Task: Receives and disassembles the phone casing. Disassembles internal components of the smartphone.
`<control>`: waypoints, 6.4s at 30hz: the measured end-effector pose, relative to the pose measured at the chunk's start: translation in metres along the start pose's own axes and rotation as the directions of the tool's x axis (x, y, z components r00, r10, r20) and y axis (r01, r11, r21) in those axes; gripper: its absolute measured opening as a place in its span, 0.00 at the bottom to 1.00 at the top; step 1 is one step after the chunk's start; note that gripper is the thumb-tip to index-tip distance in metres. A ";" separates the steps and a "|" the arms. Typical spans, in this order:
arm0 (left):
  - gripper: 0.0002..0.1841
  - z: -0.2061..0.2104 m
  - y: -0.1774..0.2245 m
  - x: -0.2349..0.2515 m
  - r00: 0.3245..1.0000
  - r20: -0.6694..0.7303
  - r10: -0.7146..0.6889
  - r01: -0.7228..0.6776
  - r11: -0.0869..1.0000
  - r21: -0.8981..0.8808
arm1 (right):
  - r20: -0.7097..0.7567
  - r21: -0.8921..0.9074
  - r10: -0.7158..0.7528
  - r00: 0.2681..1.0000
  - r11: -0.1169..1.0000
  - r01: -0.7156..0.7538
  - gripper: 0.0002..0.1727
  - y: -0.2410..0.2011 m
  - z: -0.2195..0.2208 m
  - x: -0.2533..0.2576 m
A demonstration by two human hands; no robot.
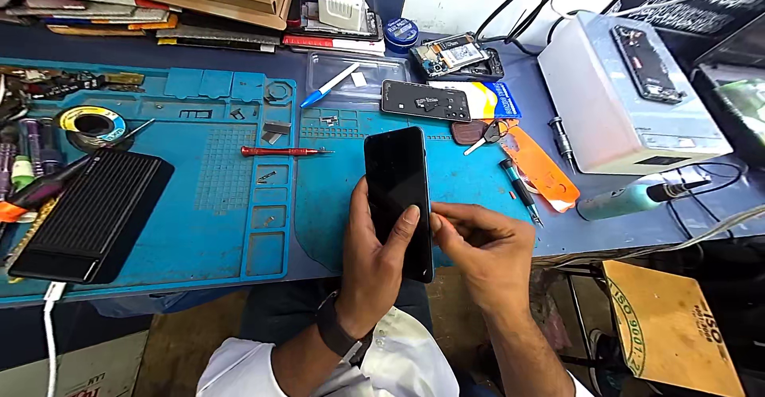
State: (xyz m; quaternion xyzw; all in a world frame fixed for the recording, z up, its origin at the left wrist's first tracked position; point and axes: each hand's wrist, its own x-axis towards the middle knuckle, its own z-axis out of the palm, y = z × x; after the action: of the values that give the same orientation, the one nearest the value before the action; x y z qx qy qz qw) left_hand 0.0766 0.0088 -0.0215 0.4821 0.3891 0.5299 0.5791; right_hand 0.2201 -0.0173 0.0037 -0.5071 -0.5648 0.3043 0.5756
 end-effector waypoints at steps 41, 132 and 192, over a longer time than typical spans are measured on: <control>0.49 -0.008 -0.012 -0.001 0.992 0.093 0.088 -0.094 0.993 0.070 | 0.074 0.050 -0.111 0.991 0.993 0.107 0.10 -0.016 0.000 0.074; 0.34 -0.018 0.018 0.045 0.984 -0.079 0.162 -0.173 0.972 -0.159 | 0.202 0.150 -0.297 0.933 0.951 0.270 0.17 0.030 -0.009 0.014; 0.60 -0.009 0.043 0.057 0.758 0.266 0.595 -0.646 0.741 0.184 | 0.452 0.124 -0.454 0.768 0.884 0.450 0.12 -0.043 -0.036 0.093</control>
State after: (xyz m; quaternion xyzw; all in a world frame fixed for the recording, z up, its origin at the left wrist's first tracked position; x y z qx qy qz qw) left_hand 0.0652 0.0658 0.0211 0.7053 0.2154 0.5876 0.3331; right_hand 0.2613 0.0467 0.0811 -0.2651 -0.7905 0.2725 0.4802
